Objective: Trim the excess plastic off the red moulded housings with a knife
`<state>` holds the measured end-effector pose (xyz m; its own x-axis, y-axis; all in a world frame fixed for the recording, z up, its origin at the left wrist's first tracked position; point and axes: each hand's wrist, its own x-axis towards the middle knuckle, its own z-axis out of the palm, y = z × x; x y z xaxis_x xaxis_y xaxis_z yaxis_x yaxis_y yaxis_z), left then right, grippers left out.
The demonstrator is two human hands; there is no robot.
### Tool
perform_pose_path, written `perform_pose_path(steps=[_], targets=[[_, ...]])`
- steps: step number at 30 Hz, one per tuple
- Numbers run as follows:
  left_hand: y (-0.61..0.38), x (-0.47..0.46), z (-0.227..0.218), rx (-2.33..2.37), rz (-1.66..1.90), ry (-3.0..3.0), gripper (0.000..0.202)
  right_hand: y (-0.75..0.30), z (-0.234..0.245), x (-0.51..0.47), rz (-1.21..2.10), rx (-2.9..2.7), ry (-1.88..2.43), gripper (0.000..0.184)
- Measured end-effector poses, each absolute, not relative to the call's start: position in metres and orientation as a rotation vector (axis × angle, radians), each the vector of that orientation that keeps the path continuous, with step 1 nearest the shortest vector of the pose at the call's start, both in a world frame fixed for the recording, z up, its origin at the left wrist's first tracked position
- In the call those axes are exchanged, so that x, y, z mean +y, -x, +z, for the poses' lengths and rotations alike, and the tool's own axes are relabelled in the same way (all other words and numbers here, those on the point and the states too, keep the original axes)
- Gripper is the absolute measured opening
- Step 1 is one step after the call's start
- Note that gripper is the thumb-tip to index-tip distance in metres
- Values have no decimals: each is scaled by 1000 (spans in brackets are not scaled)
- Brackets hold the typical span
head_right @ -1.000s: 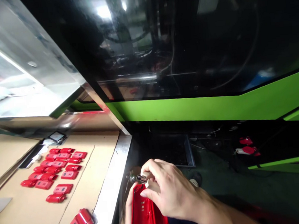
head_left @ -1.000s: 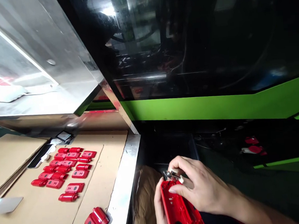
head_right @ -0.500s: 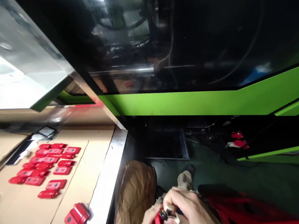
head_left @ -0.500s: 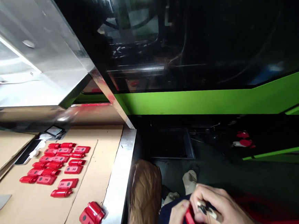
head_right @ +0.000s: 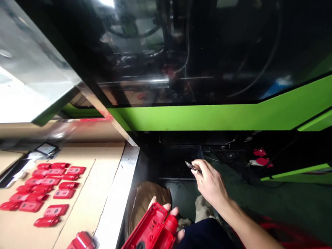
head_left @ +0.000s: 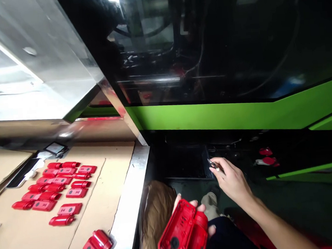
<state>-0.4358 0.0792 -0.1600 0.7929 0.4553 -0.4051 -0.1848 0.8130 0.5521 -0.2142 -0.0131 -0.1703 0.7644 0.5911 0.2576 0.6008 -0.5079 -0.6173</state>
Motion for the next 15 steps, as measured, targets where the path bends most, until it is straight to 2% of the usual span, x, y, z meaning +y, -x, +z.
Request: perform_pose_path(steps=[6,10,13,15], targets=[[434,86,-144,578,444,-244,79,217,-167,-19,8,-950,2230,9],[439,93,-147,431,385,-184,93,214,-154,-23,33,-971,2192,11],[441,98,-154,336,346,-185,96,222,-133,-25,210,-1083,2072,27],[441,99,-155,340,326,-197,98,231,-114,-26,332,-1206,1969,30]])
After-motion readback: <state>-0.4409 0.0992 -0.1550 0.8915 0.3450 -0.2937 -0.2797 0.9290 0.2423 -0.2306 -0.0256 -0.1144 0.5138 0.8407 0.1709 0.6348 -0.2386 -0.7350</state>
